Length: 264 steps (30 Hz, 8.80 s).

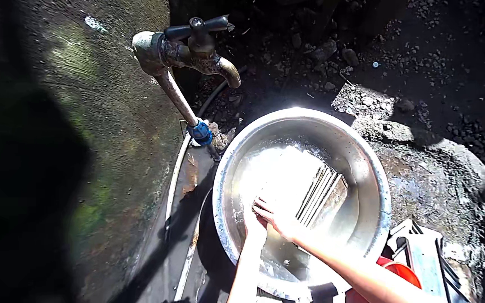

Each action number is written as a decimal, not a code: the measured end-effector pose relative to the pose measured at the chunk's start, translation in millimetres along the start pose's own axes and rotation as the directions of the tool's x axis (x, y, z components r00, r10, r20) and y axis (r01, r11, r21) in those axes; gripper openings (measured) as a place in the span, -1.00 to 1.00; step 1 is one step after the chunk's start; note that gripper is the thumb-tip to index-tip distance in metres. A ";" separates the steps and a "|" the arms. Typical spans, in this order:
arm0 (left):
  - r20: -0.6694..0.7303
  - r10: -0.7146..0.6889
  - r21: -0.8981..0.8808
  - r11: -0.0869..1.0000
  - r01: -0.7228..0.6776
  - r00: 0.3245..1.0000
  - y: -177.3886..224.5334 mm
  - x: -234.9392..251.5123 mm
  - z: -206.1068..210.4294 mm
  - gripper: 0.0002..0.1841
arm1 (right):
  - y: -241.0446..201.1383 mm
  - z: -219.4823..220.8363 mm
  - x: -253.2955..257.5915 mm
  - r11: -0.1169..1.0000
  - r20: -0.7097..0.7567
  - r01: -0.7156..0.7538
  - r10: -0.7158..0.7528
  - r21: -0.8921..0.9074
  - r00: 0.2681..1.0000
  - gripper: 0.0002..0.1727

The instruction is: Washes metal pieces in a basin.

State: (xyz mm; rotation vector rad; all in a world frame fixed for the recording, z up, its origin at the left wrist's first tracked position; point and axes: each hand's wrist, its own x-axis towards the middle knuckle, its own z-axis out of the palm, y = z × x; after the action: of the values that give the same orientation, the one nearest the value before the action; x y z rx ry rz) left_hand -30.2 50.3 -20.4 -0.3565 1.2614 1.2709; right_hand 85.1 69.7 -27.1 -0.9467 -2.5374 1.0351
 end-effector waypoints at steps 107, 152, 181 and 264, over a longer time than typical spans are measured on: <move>0.435 0.766 0.602 0.143 -0.785 0.473 23.2 -59.7 32.2 -0.24 | -2.3 -156.2 -46.4 0.016 -0.022 0.015 0.714 1.000 0.700 -0.53; 0.264 0.371 0.705 0.555 -0.441 0.890 19.5 9.2 -1.0 -0.62 | -10.2 -81.6 -24.9 0.967 -0.683 -0.226 0.243 0.117 0.689 -0.64; 0.036 0.426 0.942 0.288 -0.174 0.904 2.0 8.6 20.8 -0.56 | 39.7 -17.9 60.6 0.948 0.048 -0.309 0.313 -0.075 0.948 -0.39; 0.208 0.069 0.890 0.400 -0.218 0.976 76.8 -261.9 70.3 -0.53 | -83.7 -130.4 -87.8 0.831 0.247 -0.553 0.523 0.067 0.816 -0.57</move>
State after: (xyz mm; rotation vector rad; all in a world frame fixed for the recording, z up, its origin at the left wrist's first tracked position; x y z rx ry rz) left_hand -6.3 0.3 255.9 0.6694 1.6920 0.5290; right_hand 169.3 37.7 126.6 -1.6543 -2.3611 1.5206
